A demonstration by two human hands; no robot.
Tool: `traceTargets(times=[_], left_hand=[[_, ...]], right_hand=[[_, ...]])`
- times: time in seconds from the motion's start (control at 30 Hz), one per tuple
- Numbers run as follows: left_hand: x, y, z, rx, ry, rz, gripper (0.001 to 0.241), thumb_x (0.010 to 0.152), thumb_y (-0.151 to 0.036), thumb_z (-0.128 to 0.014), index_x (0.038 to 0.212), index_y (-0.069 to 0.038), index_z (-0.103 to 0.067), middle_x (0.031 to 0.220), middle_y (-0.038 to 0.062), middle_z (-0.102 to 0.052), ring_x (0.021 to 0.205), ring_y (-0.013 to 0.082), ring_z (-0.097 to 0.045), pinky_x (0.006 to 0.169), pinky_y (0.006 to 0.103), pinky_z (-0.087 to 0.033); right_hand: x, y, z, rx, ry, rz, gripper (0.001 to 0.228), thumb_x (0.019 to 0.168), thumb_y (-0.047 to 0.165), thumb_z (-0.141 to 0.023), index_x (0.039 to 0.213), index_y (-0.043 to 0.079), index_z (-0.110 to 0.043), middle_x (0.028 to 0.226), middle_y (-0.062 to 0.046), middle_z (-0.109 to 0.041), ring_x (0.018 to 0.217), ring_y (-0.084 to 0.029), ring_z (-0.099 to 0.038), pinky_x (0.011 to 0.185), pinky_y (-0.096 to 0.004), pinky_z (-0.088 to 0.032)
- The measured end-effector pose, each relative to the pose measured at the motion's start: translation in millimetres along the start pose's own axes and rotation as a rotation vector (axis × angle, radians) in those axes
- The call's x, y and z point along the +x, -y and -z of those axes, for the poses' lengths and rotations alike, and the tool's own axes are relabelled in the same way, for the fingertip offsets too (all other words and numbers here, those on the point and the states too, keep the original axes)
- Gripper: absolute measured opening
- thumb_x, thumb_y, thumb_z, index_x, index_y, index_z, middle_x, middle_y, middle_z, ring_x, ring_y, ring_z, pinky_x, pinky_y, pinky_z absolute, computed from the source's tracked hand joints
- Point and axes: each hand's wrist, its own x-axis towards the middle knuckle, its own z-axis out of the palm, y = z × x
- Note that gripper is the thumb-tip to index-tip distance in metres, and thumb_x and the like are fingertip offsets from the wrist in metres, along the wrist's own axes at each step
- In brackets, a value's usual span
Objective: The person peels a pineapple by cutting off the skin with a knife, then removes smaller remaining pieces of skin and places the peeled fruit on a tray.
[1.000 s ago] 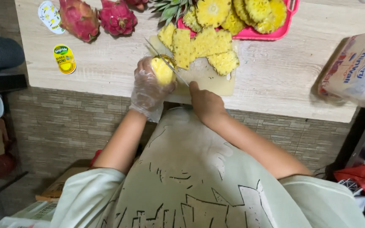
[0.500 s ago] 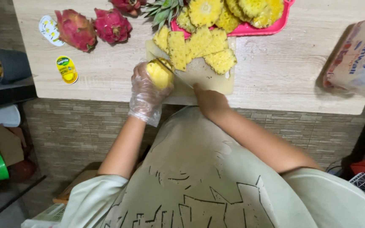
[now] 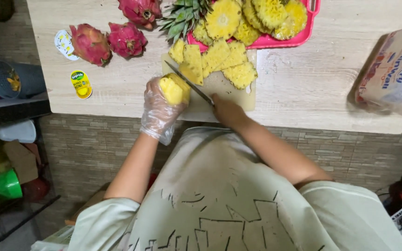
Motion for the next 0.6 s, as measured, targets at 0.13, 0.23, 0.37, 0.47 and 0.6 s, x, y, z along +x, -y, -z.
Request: traceTargets(times=[0.13,0.23,0.37,0.47,0.6], left_hand=[[-1.4,-17.5,30.9,0.033,0.181,-0.073,0.079,0.052,-0.032,-0.093,0.121,-0.016,-0.057,0.118,0.008,-0.063,0.106,0.0394,-0.069,0.088,0.0534,-0.062],[8.3,5.1,34.3,0.045,0.272,-0.43,0.072,0.054,-0.03,-0.088,0.118,-0.011,-0.063,0.112,0.011,-0.069,0.108,0.0372,-0.069,0.096,0.0488,-0.055],[3.9,19.6,33.1,0.174,0.196,-0.695,0.108,0.051,-0.051,-0.091,0.142,-0.008,-0.052,0.133,0.017,-0.06,0.132,0.038,-0.053,0.119,0.0488,-0.039],[-18.6,-6.5,57.8,0.203,0.268,-0.366,0.131,0.054,-0.057,-0.096,0.151,0.007,-0.035,0.149,0.028,-0.045,0.145,0.044,-0.037,0.127,0.0464,-0.027],[-27.4,-7.8,41.5,0.255,0.236,-0.226,0.133,0.06,-0.068,-0.091,0.152,0.007,-0.031,0.149,0.028,-0.043,0.146,0.0422,-0.038,0.127,0.0449,-0.026]], right_hand=[[2.6,-11.4,7.0,0.009,-0.007,0.045,0.035,0.105,0.025,-0.045,0.137,0.01,-0.044,0.115,-0.025,-0.07,0.11,-0.047,-0.067,0.09,-0.061,-0.053],[-7.7,-4.3,12.6,-0.033,-0.043,0.038,0.034,0.106,0.026,-0.044,0.136,0.012,-0.045,0.11,-0.022,-0.071,0.106,-0.044,-0.069,0.088,-0.058,-0.055],[-40.8,8.5,23.7,-0.027,-0.066,0.013,0.037,0.106,0.027,-0.037,0.138,0.011,-0.046,0.108,-0.023,-0.072,0.101,-0.044,-0.071,0.084,-0.058,-0.056],[-78.0,26.6,34.9,-0.168,-0.155,0.11,0.032,0.104,0.028,-0.039,0.13,0.011,-0.048,0.092,-0.024,-0.069,0.085,-0.048,-0.073,0.075,-0.06,-0.058],[-92.5,36.1,28.8,-0.318,-0.215,0.166,0.03,0.102,0.025,-0.041,0.126,0.011,-0.052,0.082,-0.018,-0.066,0.076,-0.044,-0.074,0.068,-0.054,-0.061]])
